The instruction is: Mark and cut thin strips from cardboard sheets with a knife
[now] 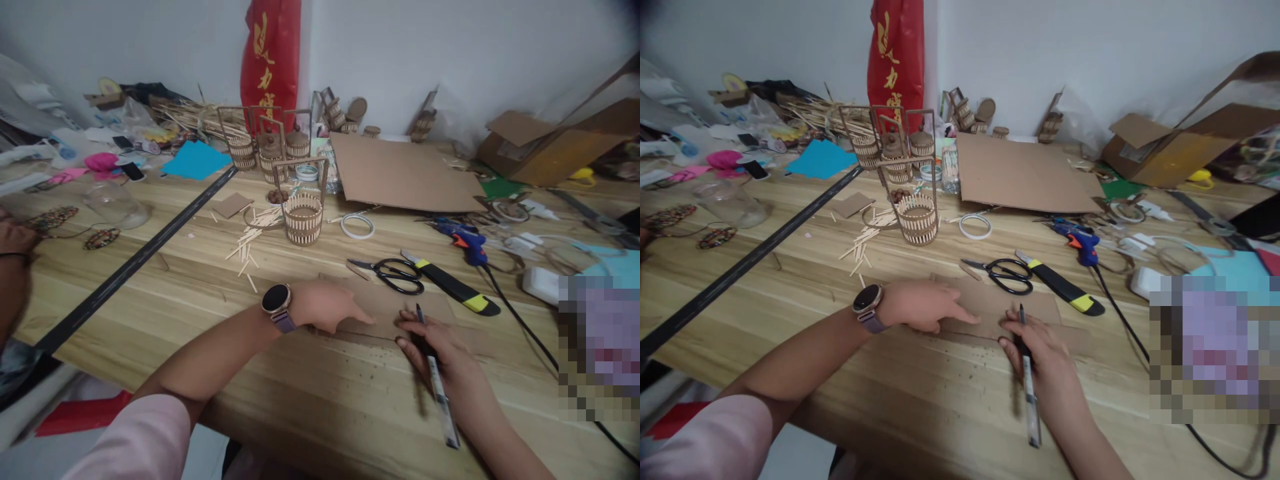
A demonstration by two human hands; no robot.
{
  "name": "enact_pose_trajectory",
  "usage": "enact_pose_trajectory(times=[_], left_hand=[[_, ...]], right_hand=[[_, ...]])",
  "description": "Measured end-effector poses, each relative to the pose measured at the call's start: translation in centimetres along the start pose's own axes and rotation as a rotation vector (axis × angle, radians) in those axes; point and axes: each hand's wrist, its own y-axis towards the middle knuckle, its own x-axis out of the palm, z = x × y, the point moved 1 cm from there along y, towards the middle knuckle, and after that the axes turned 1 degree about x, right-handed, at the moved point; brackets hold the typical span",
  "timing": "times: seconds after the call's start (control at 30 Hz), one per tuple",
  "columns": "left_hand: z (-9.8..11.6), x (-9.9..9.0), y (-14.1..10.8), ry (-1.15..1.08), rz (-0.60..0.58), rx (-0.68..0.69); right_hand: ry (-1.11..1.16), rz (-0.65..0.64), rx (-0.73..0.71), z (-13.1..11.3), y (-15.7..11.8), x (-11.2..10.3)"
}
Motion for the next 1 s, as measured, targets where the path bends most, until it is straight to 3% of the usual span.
enact_pose_trajectory(times=[1.0], left_hand=[[-0.2, -0.1, 0.2, -0.051, -0.019, 0.001]], right_hand=[[-0.021, 0.024, -0.051, -1.2, 0.9, -0.6]])
